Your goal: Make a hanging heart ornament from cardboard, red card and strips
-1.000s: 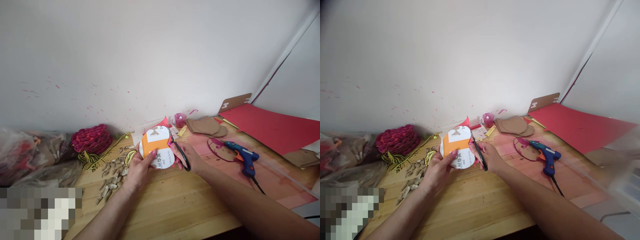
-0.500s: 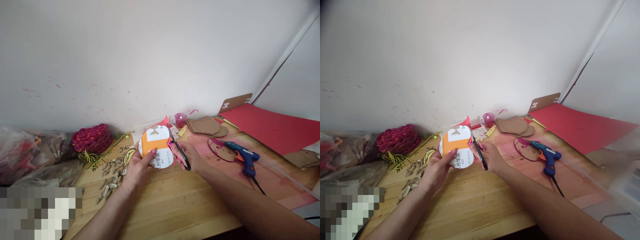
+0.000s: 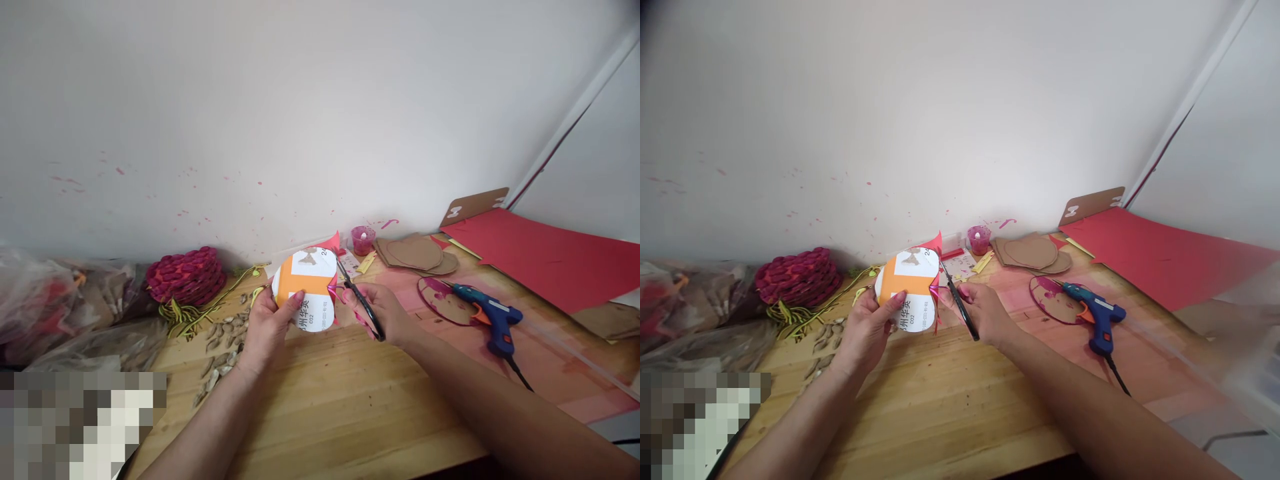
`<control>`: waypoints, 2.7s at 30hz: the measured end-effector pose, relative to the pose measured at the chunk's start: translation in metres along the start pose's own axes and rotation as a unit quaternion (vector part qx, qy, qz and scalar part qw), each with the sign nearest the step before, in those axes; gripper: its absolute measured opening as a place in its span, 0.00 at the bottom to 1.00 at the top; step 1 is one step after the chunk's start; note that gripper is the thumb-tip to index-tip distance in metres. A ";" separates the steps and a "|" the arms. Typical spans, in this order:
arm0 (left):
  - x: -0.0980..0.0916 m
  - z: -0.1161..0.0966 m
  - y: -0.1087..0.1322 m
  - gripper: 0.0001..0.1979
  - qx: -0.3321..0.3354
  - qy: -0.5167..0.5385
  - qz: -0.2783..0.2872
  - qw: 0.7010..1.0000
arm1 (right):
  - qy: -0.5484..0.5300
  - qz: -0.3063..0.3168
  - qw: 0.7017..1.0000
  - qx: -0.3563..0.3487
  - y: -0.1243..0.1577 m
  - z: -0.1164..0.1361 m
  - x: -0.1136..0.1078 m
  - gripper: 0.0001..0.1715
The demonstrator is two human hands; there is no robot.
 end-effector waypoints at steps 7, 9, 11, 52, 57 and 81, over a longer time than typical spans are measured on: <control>-0.002 -0.005 0.001 0.26 -0.007 0.014 -0.031 0.999 | -0.034 0.018 0.999 0.014 -0.004 -0.011 0.001 0.28; -0.004 -0.006 0.001 0.28 -0.006 0.018 -0.040 0.999 | -0.028 0.017 0.999 0.015 -0.004 -0.011 0.002 0.29; -0.006 -0.008 0.000 0.30 -0.002 0.019 -0.047 0.999 | -0.022 0.021 0.999 0.014 -0.004 -0.009 0.003 0.30; 0.000 -0.008 -0.001 0.32 -0.011 0.034 -0.024 0.999 | -0.004 0.006 1.000 -0.014 0.001 -0.001 0.002 0.31; -0.008 -0.011 -0.006 0.28 0.003 0.047 -0.035 0.998 | 0.010 0.023 1.000 -0.015 0.002 0.005 0.003 0.31; -0.017 -0.019 -0.017 0.31 -0.002 0.037 -0.034 0.999 | 0.042 0.037 0.998 -0.020 0.005 0.013 0.005 0.32</control>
Point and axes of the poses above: each hand's wrist, its own y-axis away from the middle knuckle, its own x-axis out of the palm, z = x × y, the point moved 10 cm from there along -y, towards the middle knuckle, and after that the axes turned 12 degrees about x, right-handed, at the moved point
